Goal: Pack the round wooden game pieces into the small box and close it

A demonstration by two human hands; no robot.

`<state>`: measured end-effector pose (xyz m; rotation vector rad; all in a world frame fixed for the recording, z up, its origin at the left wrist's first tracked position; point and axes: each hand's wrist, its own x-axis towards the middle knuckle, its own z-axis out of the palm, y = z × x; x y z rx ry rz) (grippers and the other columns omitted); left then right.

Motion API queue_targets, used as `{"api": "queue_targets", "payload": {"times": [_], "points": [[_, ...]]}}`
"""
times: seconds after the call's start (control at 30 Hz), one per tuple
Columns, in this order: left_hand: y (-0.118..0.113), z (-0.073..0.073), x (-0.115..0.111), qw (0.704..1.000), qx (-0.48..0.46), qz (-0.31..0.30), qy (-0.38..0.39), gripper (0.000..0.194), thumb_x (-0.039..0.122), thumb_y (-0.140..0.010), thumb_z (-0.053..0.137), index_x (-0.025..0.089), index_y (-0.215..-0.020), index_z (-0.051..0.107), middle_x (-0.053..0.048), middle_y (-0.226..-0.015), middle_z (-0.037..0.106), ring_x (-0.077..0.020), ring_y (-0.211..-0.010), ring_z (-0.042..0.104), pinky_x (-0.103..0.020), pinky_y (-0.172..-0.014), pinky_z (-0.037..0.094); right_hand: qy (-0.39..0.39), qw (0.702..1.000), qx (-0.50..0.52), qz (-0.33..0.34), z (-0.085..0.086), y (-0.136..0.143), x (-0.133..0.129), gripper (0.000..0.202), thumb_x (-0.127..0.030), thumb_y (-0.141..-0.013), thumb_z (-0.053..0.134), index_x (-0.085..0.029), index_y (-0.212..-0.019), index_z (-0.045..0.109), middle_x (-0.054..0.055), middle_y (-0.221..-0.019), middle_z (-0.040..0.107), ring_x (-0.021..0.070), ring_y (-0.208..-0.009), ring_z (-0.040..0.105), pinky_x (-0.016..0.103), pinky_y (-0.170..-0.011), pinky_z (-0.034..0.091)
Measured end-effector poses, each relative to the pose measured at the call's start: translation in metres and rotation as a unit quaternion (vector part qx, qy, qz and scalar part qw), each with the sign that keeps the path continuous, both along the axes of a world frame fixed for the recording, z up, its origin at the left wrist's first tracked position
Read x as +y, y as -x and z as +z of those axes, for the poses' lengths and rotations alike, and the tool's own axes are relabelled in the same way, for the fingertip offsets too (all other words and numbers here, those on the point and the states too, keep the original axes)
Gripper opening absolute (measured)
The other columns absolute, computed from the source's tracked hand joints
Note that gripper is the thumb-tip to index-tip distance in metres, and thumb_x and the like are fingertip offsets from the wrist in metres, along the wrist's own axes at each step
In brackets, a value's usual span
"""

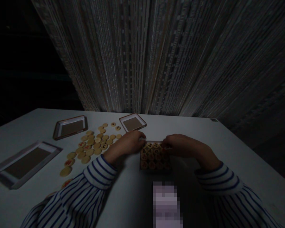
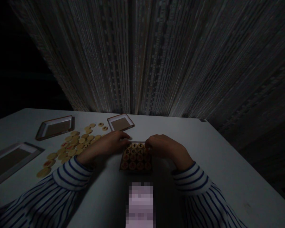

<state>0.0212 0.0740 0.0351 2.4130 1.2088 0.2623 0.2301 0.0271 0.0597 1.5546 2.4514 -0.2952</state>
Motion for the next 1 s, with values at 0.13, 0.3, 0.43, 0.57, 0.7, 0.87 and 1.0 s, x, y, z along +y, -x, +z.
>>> {"api": "queue_targets", "payload": {"times": [0.13, 0.3, 0.43, 0.57, 0.7, 0.87, 1.0], "points": [[0.000, 0.000, 0.000, 1.000, 0.004, 0.005, -0.011, 0.036, 0.033, -0.079, 0.044, 0.015, -0.102, 0.064, -0.010, -0.102, 0.067, -0.0213, -0.092, 0.061, -0.027, -0.076, 0.043, -0.011, 1.000, 0.007, 0.002, 0.001, -0.002, -0.001, 0.028, -0.024, -0.075, 0.051, -0.021, -0.100, 0.063, 0.007, -0.096, 0.066, 0.0207, -0.082, 0.060, 0.028, -0.066, 0.041], [0.001, -0.002, 0.001, 1.000, -0.002, 0.003, -0.014, 0.036, 0.033, -0.079, 0.044, 0.015, -0.102, 0.065, -0.010, -0.100, 0.068, -0.0210, -0.090, 0.062, -0.026, -0.075, 0.043, 0.004, 1.000, 0.019, 0.000, 0.007, 0.001, -0.005, 0.027, -0.019, -0.074, 0.051, -0.022, -0.097, 0.064, 0.005, -0.092, 0.067, 0.0178, -0.078, 0.060, 0.026, -0.065, 0.041], [0.002, -0.002, 0.002, 1.000, -0.003, -0.005, -0.011, 0.036, 0.033, -0.080, 0.043, 0.015, -0.103, 0.064, -0.010, -0.101, 0.067, -0.0212, -0.090, 0.062, -0.027, -0.074, 0.044, 0.043, 0.999, 0.014, 0.013, 0.011, 0.006, -0.008, 0.024, -0.019, -0.075, 0.049, -0.021, -0.093, 0.065, 0.006, -0.086, 0.068, 0.0157, -0.069, 0.061, 0.024, -0.057, 0.040], [0.002, -0.001, 0.002, 1.000, -0.002, -0.004, -0.009, 0.036, 0.033, -0.080, 0.043, 0.015, -0.104, 0.064, -0.010, -0.103, 0.067, -0.0212, -0.092, 0.061, -0.027, -0.077, 0.043, 0.049, 0.998, 0.003, 0.027, 0.011, 0.008, -0.010, 0.023, -0.019, -0.075, 0.050, -0.018, -0.093, 0.065, 0.007, -0.085, 0.068, 0.0169, -0.069, 0.062, 0.024, -0.053, 0.039], [0.001, 0.000, 0.001, 1.000, 0.002, 0.000, -0.008, 0.037, 0.034, -0.079, 0.044, 0.015, -0.104, 0.063, -0.010, -0.105, 0.066, -0.0209, -0.094, 0.061, -0.027, -0.078, 0.043, 0.059, 0.998, 0.000, 0.037, 0.010, 0.009, -0.009, 0.024, -0.018, -0.074, 0.050, -0.018, -0.093, 0.064, 0.007, -0.089, 0.068, 0.0176, -0.072, 0.062, 0.024, -0.055, 0.041], [0.001, 0.003, -0.001, 1.000, 0.001, 0.003, -0.003, 0.037, 0.033, -0.080, 0.043, 0.014, -0.104, 0.063, -0.011, -0.104, 0.066, -0.0211, -0.093, 0.061, -0.027, -0.078, 0.043, 0.061, 0.997, -0.007, 0.037, 0.010, 0.012, -0.010, 0.022, -0.017, -0.074, 0.052, -0.017, -0.093, 0.064, 0.008, -0.091, 0.067, 0.0192, -0.074, 0.062, 0.026, -0.058, 0.043], [0.000, 0.003, -0.001, 1.000, -0.001, 0.002, -0.005, 0.036, 0.034, -0.080, 0.044, 0.015, -0.103, 0.064, -0.010, -0.104, 0.066, -0.0207, -0.092, 0.061, -0.027, -0.077, 0.043, 0.063, 0.997, -0.009, 0.038, 0.012, 0.013, -0.011, 0.022, -0.017, -0.074, 0.053, -0.017, -0.093, 0.064, 0.009, -0.090, 0.067, 0.0201, -0.075, 0.062, 0.027, -0.059, 0.044]]}}
